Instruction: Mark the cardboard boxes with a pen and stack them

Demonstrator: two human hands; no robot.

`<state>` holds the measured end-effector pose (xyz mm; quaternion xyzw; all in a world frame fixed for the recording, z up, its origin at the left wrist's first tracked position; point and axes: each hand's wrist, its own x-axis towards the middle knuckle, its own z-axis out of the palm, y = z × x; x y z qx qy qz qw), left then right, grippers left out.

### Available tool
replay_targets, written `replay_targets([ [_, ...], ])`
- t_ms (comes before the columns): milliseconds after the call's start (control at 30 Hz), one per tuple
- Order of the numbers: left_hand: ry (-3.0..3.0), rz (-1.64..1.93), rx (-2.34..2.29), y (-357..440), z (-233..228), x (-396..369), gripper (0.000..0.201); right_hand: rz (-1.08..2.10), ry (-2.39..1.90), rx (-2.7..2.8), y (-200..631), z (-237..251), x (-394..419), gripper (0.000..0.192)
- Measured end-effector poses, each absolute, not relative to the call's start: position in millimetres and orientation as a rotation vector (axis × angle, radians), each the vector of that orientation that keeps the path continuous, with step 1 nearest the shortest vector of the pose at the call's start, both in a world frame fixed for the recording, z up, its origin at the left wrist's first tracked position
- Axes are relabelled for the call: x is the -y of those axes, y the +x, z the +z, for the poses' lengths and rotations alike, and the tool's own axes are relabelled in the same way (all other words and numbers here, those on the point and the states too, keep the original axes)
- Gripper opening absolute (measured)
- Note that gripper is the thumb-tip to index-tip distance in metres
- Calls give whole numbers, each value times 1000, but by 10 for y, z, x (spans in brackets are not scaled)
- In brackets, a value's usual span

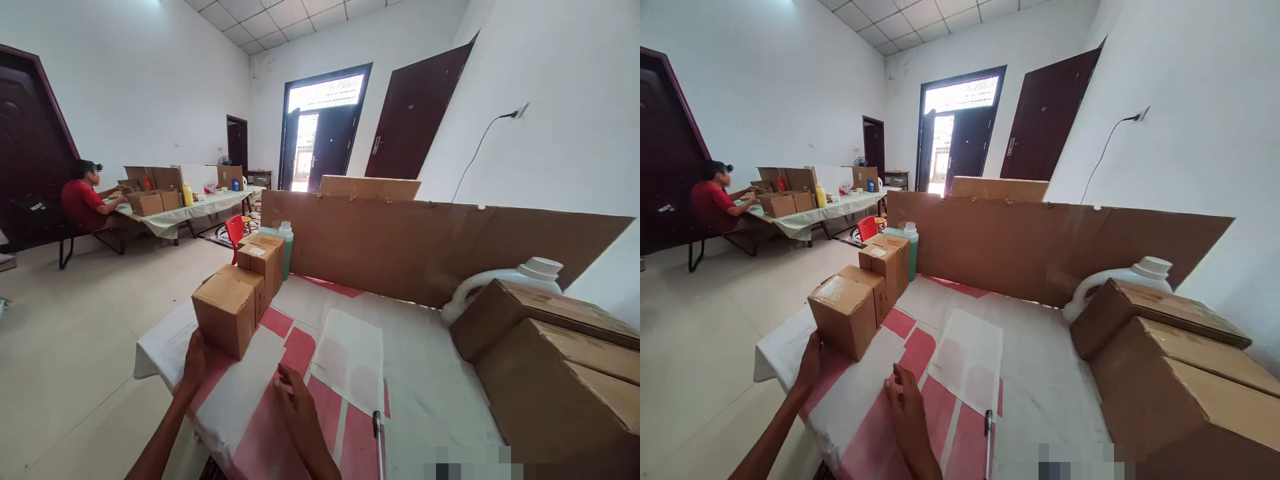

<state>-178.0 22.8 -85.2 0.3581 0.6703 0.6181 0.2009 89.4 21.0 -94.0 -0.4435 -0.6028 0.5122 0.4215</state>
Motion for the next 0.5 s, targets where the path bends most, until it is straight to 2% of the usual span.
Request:
replay_targets([
  [100, 1023, 1689, -1871, -1608, -1100, 23, 86, 1256, -1064, 1558, 618, -997, -427, 74],
  [300, 1113, 1559, -1822, -1123, -1231, 451, 71, 1255, -967, 1589, 490, -1021, -532, 67],
  [500, 1127, 1427, -1740, -821, -1274, 686, 69, 1063, -1097, 1652, 913, -1226, -8, 67],
])
